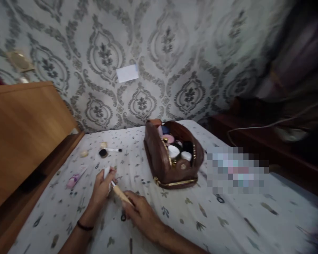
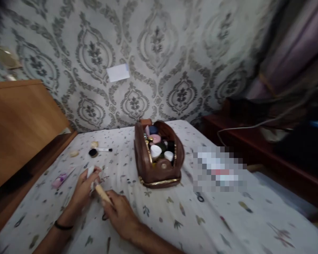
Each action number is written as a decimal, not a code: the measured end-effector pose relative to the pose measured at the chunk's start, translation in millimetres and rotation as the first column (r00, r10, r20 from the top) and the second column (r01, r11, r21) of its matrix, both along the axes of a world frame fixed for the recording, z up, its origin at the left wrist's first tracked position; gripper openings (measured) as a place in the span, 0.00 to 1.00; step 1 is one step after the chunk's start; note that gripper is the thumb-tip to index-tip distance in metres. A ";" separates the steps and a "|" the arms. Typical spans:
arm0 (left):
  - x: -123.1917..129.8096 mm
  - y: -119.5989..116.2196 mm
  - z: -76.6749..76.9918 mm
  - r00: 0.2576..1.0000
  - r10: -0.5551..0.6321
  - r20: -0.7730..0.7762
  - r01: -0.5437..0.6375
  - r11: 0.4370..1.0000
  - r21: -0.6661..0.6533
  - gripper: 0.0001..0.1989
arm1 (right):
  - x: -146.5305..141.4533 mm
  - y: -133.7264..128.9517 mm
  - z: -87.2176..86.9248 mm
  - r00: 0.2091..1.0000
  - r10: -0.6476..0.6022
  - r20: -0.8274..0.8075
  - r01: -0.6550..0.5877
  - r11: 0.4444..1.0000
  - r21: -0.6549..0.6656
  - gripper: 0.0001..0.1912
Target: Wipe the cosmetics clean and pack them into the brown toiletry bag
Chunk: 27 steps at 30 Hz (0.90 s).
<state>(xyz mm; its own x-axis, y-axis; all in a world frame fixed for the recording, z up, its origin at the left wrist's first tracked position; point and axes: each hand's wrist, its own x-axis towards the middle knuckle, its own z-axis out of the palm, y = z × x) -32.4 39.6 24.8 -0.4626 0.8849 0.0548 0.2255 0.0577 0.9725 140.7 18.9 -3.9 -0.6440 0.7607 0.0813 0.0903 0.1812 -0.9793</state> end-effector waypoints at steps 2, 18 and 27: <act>-6.6 -0.1 -3.9 1.000 0.002 -0.017 -0.002 1.000 -0.007 0.17 | 0.3 2.4 -5.7 0.999 -0.030 0.020 0.029 0.999 0.044 0.15; -42.6 -4.6 -35.6 0.474 -0.069 -0.878 -0.008 0.997 -0.083 0.13 | -1.4 8.9 -15.7 0.944 -0.158 0.289 0.049 0.935 0.352 0.15; -70.0 -16.0 7.0 0.281 -0.039 -0.959 -0.317 0.939 -0.131 0.15 | -1.3 6.7 -12.1 0.923 -0.138 0.360 0.003 0.937 0.350 0.13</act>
